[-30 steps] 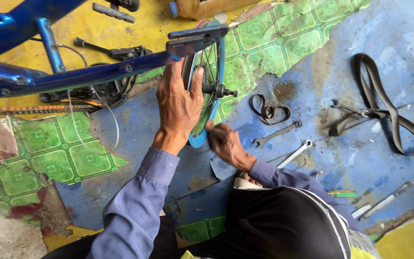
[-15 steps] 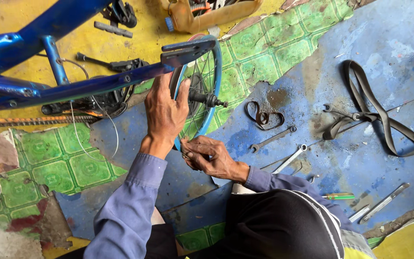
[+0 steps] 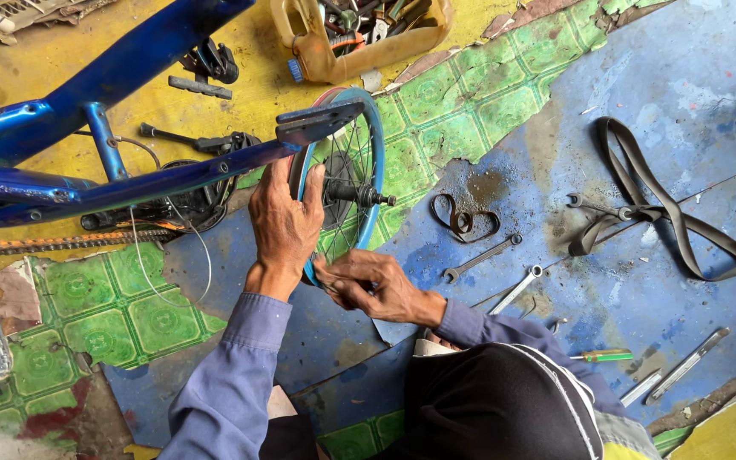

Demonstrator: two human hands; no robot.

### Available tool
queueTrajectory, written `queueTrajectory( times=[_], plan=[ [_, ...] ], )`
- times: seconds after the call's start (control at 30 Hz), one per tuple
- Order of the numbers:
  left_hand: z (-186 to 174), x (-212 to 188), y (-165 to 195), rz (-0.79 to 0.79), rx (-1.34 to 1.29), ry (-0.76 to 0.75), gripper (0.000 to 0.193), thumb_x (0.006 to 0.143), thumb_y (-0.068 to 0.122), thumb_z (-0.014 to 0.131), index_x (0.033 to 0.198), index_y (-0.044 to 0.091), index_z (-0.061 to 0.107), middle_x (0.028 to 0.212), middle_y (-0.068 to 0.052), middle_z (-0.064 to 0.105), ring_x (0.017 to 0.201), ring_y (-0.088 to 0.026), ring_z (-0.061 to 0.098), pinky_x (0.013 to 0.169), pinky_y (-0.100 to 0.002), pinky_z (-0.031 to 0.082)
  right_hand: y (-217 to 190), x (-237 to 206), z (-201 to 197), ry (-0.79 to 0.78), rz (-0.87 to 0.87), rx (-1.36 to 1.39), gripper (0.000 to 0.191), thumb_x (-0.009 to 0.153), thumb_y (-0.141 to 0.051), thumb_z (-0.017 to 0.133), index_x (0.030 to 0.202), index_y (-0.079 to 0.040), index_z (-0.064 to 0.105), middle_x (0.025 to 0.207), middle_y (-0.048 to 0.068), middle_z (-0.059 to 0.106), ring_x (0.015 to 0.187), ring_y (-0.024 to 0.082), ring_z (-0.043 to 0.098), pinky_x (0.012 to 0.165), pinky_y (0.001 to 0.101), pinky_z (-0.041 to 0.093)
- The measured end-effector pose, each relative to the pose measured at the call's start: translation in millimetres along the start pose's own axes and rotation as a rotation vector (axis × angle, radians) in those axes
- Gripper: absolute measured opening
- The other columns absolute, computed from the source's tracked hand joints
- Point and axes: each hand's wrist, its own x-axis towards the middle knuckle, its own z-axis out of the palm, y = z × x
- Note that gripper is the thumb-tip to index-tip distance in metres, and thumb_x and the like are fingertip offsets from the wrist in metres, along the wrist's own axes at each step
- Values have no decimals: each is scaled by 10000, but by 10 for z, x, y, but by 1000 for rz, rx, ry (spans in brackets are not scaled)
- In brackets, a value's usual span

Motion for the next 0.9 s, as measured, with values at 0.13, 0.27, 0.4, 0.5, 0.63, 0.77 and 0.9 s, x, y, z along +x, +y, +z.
queueTrajectory(
  times=[0.13,0.27,0.4,0.5,0.63,0.77,0.9],
  plan=[
    [-8,1,-19,-23,16,-13,271,1032,272,689,1114,22,625,1015,-195,700,923,-403,686,803,-478,520,228,-260,-87,48,155,300,241,999,-33,555,1164,-34,731,901,90,723,686,112,655,987,350,558],
    [-33,11,-17,19,-4,0,320,1022,262,689,1193,1,618,1046,-210,705,930,-416,688,807,-479,526,488,-517,-292,315,682,499,211,967,-47,559,1097,16,713,663,107,659,451,104,544,395,305,460],
    [-66,32,-16,-2,-45,-20,311,1023,256,685,1204,11,622,1050,-200,721,938,-409,701,812,-469,534,598,-573,-465,599,567,709,218,1026,-123,617,1136,31,724,661,17,615,490,53,515,435,253,448],
    [-91,52,-21,6,-66,-25,316,1033,255,682,1219,9,617,1062,-195,726,949,-403,706,819,-465,536,499,-359,-621,671,524,300,255,1045,-185,641,1148,44,685,777,44,676,626,83,584,527,272,489],
    [-62,39,38,-5,-35,-33,303,1017,274,704,1173,25,633,1026,-186,726,917,-394,712,793,-463,540,192,204,-865,608,291,-24,270,1066,-199,626,1240,6,638,922,49,706,781,88,675,648,256,574],
    [28,7,175,-101,8,-121,321,984,287,709,1113,11,607,932,-191,696,822,-375,709,713,-465,535,-29,865,-786,469,26,233,169,1093,-70,607,1254,-28,574,928,59,647,758,110,606,623,266,507],
    [61,-4,245,-36,8,-118,301,981,269,718,1050,7,586,939,-219,685,842,-419,688,721,-488,523,54,1202,-883,460,-432,-448,76,1084,-45,585,1159,-39,583,1137,155,610,951,227,652,761,323,565]
  ],
)
